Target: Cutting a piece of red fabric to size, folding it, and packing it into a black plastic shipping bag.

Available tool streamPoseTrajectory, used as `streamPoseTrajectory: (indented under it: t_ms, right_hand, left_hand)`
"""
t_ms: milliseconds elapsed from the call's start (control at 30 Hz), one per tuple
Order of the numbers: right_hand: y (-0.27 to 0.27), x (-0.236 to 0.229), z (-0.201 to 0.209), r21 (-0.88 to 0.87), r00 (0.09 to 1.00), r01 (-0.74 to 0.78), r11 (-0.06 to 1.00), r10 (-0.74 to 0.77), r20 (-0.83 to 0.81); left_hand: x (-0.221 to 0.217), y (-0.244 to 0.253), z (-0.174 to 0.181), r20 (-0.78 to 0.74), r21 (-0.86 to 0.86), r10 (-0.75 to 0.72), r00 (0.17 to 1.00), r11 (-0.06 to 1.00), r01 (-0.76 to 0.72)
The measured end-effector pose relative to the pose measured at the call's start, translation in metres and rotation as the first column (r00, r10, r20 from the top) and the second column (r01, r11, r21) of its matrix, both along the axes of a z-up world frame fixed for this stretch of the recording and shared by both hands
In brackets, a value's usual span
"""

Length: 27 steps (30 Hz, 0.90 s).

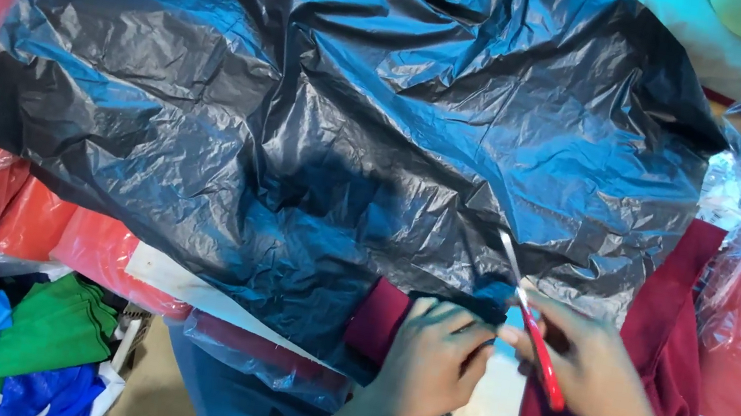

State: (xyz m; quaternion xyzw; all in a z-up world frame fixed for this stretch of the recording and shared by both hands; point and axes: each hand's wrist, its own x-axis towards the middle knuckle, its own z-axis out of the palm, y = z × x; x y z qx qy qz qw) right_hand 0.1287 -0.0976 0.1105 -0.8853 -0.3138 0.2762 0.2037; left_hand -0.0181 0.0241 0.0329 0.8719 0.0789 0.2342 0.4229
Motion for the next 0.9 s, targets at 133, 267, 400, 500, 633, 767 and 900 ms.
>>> streamPoseTrajectory:
  t_ms: [133, 267, 400, 500, 633, 767, 900]
  right_hand:
    - [-0.029, -0.025, -0.035, 0.067, 0.977, 0.206, 0.976, -0.201, -0.073]
    - [-0.035, -0.046, -0.061, 0.126, 0.878, 0.472, 0.872, -0.453, -0.152]
    - [-0.026, -0.052, -0.061, 0.081, 0.813, 0.571, 0.817, -0.577, 0.077]
    - [-0.020, -0.048, -0.078, 0.103, 0.782, 0.618, 0.780, -0.623, 0.023]
    - [-0.010, -0.049, -0.087, 0.120, 0.796, 0.601, 0.790, -0.605, -0.005]
    - [-0.007, -0.046, -0.097, 0.063, 0.835, 0.541, 0.839, -0.544, 0.087]
    - [-0.008, -0.048, -0.094, 0.121, 0.834, 0.544, 0.830, -0.551, 0.032]
  left_hand:
    - [-0.030, 0.017, -0.006, 0.056, -0.031, 0.027, 0.998, 0.999, -0.025]
    - [-0.070, 0.037, -0.003, -0.046, 0.017, 0.141, 0.989, 0.990, -0.141]
    - [-0.104, 0.045, -0.005, -0.215, -0.010, 0.053, 0.975, 0.998, -0.057]
    - [-0.117, 0.038, -0.021, -0.204, 0.047, -0.103, 0.974, 0.992, 0.115]
    - [-0.107, 0.017, -0.037, -0.161, 0.201, -0.199, 0.967, 0.952, 0.229]
    - [-0.092, 0.011, -0.046, -0.135, 0.322, -0.258, 0.957, 0.902, 0.289]
    - [-0.090, 0.009, -0.051, -0.147, 0.311, -0.319, 0.936, 0.884, 0.350]
